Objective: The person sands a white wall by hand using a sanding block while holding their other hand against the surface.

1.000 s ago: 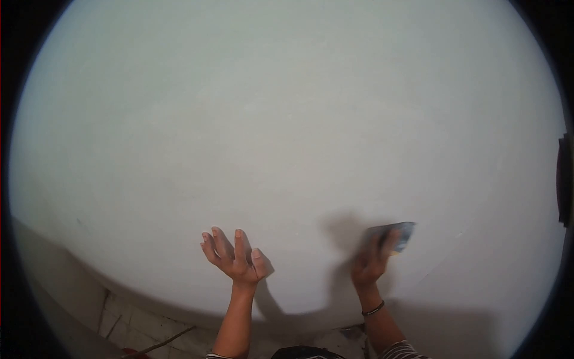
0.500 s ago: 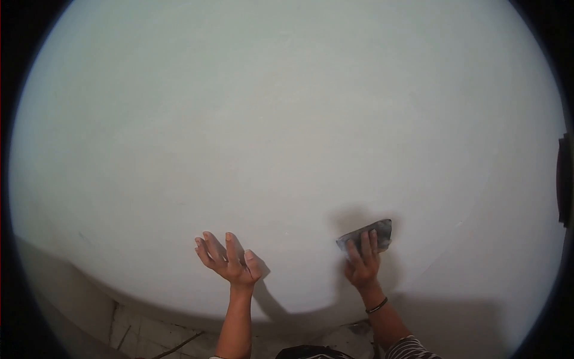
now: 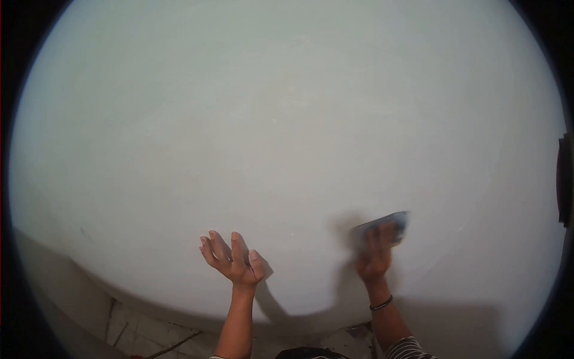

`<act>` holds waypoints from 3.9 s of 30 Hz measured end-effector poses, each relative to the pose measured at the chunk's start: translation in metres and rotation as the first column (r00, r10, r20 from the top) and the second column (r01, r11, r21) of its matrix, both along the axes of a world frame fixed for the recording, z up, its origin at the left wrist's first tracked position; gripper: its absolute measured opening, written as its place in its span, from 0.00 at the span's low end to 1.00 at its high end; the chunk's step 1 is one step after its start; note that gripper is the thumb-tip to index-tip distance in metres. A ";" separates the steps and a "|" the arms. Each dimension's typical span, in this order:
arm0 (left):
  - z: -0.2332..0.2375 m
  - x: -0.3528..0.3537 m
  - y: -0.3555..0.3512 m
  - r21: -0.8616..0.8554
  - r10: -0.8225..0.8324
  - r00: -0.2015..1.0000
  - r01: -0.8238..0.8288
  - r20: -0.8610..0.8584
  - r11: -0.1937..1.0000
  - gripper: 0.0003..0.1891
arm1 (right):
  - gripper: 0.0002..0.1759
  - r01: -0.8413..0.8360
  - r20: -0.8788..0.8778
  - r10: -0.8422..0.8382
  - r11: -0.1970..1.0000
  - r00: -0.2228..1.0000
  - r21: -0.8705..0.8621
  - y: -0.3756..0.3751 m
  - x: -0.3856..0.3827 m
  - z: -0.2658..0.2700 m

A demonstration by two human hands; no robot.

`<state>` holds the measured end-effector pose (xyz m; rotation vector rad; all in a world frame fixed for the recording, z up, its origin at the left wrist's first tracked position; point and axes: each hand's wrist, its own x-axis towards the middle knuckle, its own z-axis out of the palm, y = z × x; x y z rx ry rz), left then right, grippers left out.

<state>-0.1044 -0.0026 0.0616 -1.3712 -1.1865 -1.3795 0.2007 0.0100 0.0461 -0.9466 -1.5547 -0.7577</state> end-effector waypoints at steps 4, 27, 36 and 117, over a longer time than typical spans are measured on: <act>0.003 0.002 0.001 0.030 -0.026 0.999 0.025 0.018 0.999 0.27 | 0.19 0.168 -0.353 -0.127 0.982 0.927 0.087 0.008 -0.005 0.033; -0.001 -0.006 0.003 0.017 -0.031 0.999 0.031 0.011 0.999 0.28 | 0.21 0.097 -0.188 -0.087 0.994 0.978 0.044 -0.002 -0.017 0.027; -0.004 -0.006 0.004 0.010 -0.034 0.999 0.034 0.013 0.999 0.28 | 0.21 -0.185 0.202 0.191 0.981 0.961 -0.050 -0.008 -0.021 -0.009; 0.001 -0.004 0.001 0.030 -0.031 1.000 0.030 0.005 0.999 0.28 | 0.22 0.257 -0.394 -0.179 0.954 0.902 0.155 0.008 0.035 0.099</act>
